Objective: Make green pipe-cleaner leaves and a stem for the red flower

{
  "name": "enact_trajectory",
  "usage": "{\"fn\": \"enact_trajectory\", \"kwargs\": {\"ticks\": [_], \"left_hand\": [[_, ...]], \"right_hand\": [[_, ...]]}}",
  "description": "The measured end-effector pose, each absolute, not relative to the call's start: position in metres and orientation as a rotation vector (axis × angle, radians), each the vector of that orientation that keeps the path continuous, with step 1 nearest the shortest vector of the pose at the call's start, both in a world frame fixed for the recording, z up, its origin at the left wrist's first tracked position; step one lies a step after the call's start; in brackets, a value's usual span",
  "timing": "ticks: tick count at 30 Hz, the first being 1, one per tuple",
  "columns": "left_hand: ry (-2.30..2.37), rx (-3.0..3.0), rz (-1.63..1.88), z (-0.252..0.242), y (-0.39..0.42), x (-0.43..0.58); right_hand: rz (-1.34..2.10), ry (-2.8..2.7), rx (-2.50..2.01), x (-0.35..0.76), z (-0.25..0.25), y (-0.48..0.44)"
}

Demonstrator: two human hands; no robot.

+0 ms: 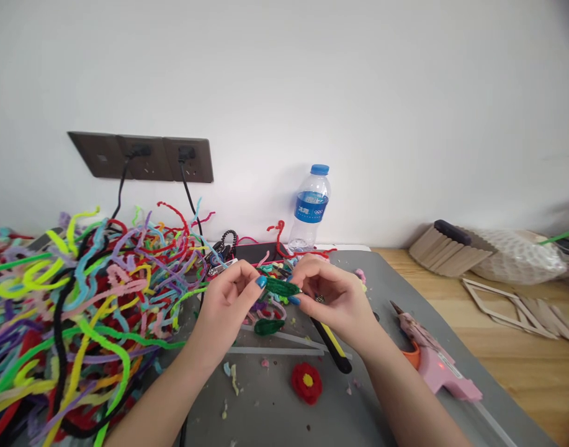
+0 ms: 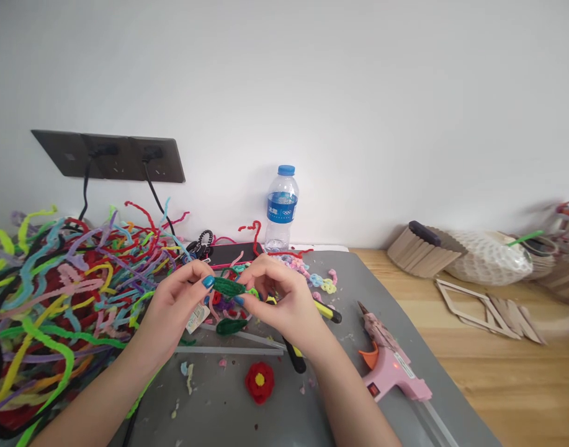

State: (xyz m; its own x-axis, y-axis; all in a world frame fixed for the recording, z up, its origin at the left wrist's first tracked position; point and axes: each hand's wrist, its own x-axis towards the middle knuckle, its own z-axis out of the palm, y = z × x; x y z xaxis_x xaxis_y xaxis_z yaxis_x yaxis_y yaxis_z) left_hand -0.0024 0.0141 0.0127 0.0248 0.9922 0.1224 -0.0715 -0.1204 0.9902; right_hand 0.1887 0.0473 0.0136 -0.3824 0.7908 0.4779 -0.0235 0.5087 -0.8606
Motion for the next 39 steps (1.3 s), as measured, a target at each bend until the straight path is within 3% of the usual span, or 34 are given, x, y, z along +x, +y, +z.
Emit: {"fn": "enact_trajectory", "kwargs": {"ticks": [39], "left_hand": [[1.042,1.231,1.315,0.0063,0.0179,-0.0029]], "right_hand": [[0.965,-1.760,-0.700,0.1845,0.0170,0.0449]]}}
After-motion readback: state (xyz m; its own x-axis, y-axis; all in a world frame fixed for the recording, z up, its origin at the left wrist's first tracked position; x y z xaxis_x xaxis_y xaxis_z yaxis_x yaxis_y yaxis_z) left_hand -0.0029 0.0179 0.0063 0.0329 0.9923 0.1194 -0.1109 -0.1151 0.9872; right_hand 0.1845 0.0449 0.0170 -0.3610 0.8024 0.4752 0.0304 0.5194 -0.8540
